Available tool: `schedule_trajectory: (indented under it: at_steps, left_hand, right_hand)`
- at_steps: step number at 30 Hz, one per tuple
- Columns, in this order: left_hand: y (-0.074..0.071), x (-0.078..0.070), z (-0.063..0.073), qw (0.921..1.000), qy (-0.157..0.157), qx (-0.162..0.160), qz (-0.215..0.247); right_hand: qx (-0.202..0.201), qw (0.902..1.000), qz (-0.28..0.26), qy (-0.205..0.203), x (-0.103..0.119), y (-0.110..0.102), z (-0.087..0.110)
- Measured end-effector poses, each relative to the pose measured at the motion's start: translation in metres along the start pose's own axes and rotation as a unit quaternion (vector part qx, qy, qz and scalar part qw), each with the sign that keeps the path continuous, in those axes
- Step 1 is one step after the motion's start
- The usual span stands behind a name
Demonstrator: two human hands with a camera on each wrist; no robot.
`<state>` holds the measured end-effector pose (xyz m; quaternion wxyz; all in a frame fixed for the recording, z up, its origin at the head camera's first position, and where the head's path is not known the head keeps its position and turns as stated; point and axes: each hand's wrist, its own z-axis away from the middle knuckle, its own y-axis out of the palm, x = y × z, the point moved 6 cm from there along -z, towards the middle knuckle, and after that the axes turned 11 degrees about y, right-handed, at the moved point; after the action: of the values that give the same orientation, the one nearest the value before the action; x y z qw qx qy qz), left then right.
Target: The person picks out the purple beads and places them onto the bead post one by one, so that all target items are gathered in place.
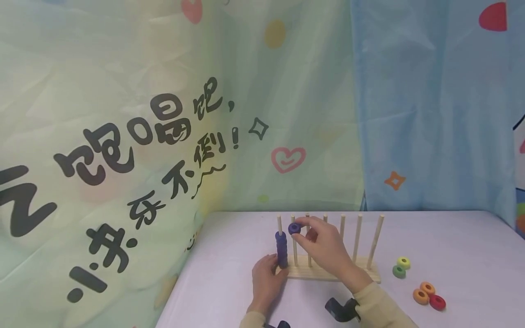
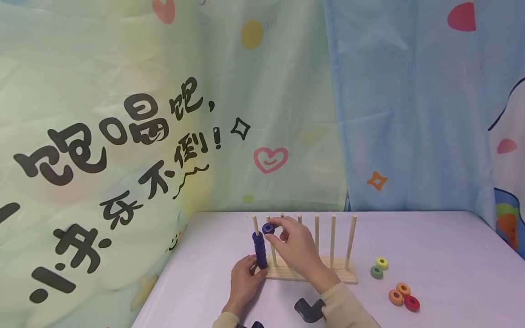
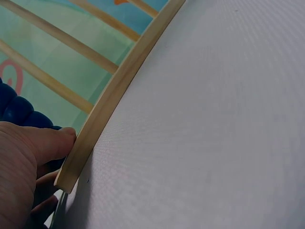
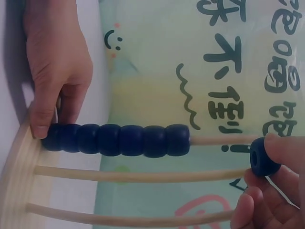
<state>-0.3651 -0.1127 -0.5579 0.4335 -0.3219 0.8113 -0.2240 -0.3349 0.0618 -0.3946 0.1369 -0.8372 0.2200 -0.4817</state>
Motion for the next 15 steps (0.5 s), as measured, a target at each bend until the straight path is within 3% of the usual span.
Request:
schedule_trajectory:
  at_steps: [11, 15]
  left_hand:
    - [0.003, 0.002, 0.0, 0.9999, -0.015, 0.007, -0.004]
    - [0.003, 0.002, -0.001, 0.9999, -0.015, 0.008, 0.004]
  right_hand:
    - [-0.005, 0.9995, 0.024, -0.018, 0.017, 0.002, -0.009]
    - [0.002, 0.9999, 0.012, -0.003, 0.02, 0.003, -0.016]
